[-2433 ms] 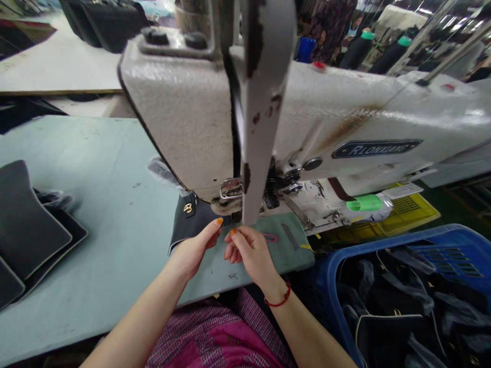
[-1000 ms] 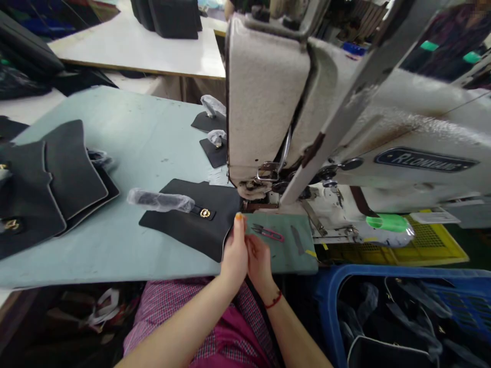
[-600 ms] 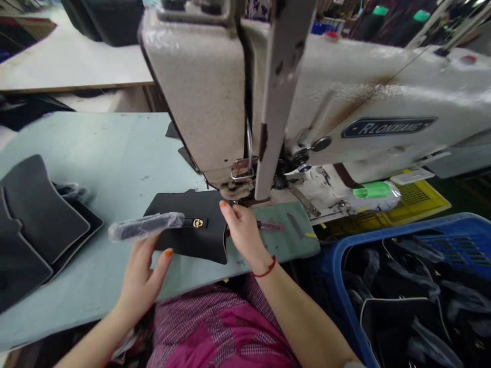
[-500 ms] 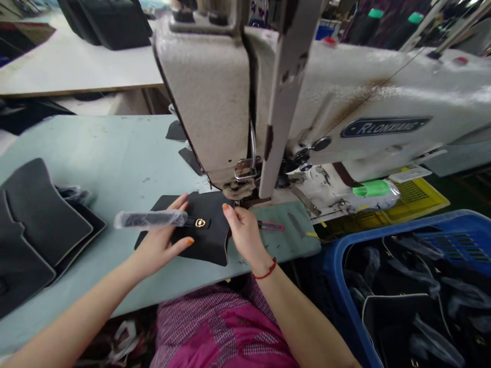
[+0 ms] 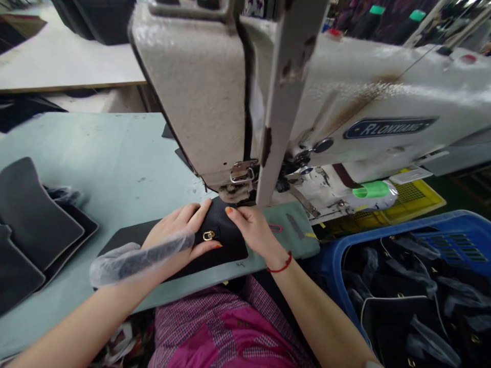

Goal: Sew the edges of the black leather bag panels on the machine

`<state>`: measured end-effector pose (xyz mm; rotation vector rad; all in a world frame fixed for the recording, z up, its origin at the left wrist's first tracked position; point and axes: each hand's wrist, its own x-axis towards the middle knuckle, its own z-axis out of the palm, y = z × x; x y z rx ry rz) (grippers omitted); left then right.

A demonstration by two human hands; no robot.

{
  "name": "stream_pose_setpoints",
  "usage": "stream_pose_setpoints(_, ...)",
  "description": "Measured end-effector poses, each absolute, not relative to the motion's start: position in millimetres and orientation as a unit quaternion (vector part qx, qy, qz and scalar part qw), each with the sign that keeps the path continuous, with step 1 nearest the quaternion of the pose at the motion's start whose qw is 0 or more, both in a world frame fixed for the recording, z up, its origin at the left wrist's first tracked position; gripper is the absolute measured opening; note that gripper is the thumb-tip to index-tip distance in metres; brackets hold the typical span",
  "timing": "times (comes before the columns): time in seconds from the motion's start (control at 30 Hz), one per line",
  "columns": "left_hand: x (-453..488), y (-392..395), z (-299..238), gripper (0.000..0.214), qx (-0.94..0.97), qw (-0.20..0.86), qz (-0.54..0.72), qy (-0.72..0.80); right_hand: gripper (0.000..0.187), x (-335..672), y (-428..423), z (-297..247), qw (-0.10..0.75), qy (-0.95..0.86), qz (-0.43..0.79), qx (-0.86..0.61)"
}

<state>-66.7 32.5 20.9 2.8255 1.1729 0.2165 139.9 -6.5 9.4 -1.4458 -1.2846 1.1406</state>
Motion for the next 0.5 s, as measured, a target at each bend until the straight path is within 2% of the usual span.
stream_pose_setpoints(0.23,-57.6,28.7,19.9,0.095,0.908,-0.018,0.069,0.413,0.048,146.9,-16.8,13.1,0.428,-0.529,0.448,-0.580)
stream_pose_setpoints(0.5,-53.9,30.3,29.7,0.084,0.907,-0.053,0.041,0.415,0.042,150.7,-78.9,-29.7,0.427,-0.496,0.496,-0.570)
